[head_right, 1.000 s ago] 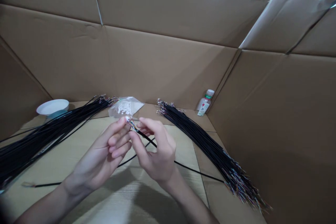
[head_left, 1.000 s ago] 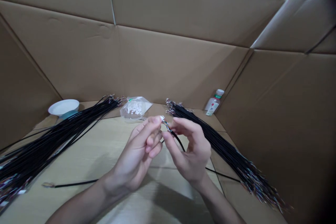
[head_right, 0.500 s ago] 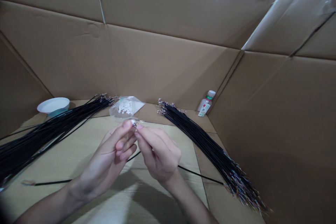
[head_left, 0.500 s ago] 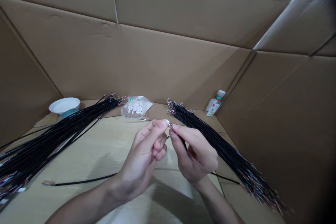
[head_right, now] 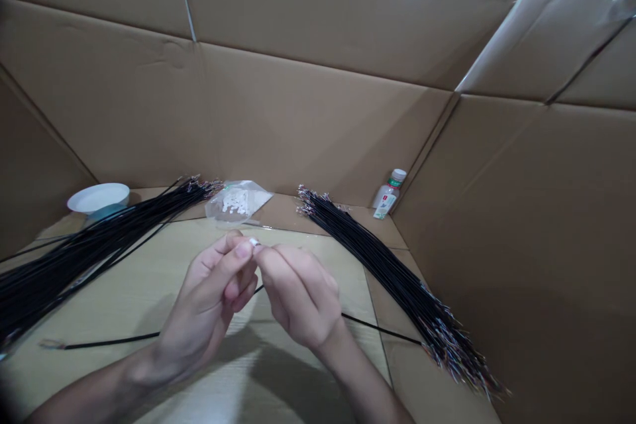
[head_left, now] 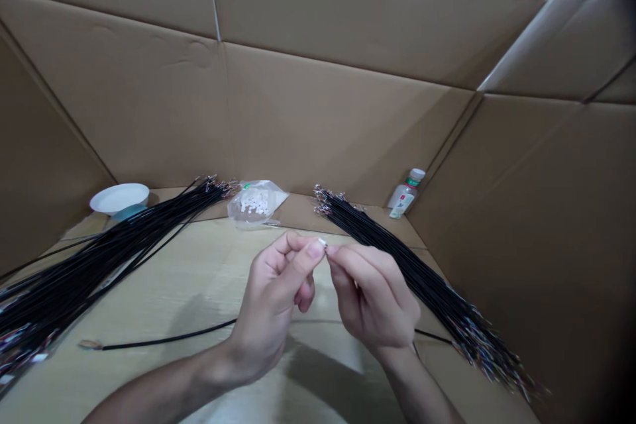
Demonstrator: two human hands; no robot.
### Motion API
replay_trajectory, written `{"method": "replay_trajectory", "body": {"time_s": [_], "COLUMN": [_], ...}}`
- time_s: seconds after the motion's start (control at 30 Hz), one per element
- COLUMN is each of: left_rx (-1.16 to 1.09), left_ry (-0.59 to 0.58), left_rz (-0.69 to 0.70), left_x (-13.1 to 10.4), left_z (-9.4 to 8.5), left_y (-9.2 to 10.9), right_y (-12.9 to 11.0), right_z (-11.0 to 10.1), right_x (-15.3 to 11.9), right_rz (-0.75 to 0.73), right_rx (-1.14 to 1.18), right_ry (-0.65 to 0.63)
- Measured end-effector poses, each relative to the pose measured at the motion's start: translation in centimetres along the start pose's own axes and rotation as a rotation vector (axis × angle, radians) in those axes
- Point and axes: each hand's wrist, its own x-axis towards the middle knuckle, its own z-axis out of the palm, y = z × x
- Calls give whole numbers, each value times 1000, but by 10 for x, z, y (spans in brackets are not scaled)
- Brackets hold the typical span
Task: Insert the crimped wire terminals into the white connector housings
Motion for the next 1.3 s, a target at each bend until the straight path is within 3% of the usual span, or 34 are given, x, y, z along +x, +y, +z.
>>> {"method": "replay_trajectory", "body": {"time_s": [0.07,0.17,0.23,0.3,0.6,0.83,1.0,1.3], "left_rx": [-61,-134,-122,-72,175,384,443,479], "left_ry": [-11,-11,18,54,-19,-78,15,-70], "left_rz": [-27,-36,22,101,326,745,795,819], "left_x": [1,5,9,12,19,29,27,19], "left_z": [1,0,-1,-2,-15,-21,-24,-25], "left_y": [3,7,8,6,3,10,7,-6], "right_y": [-1,-4,-7,-10,-16,-12,-11,-2], "right_z": [4,9,11,11,5,-3,-3,-8], "right_x": [3,8,11,14,20,18,18,18], "right_rz": [131,445,614,674,639,587,402,49], "right_rx": [127,374,516,604,481,347,240,7], "right_ry": [45,26,-8,6,83,16,-11,9]}}
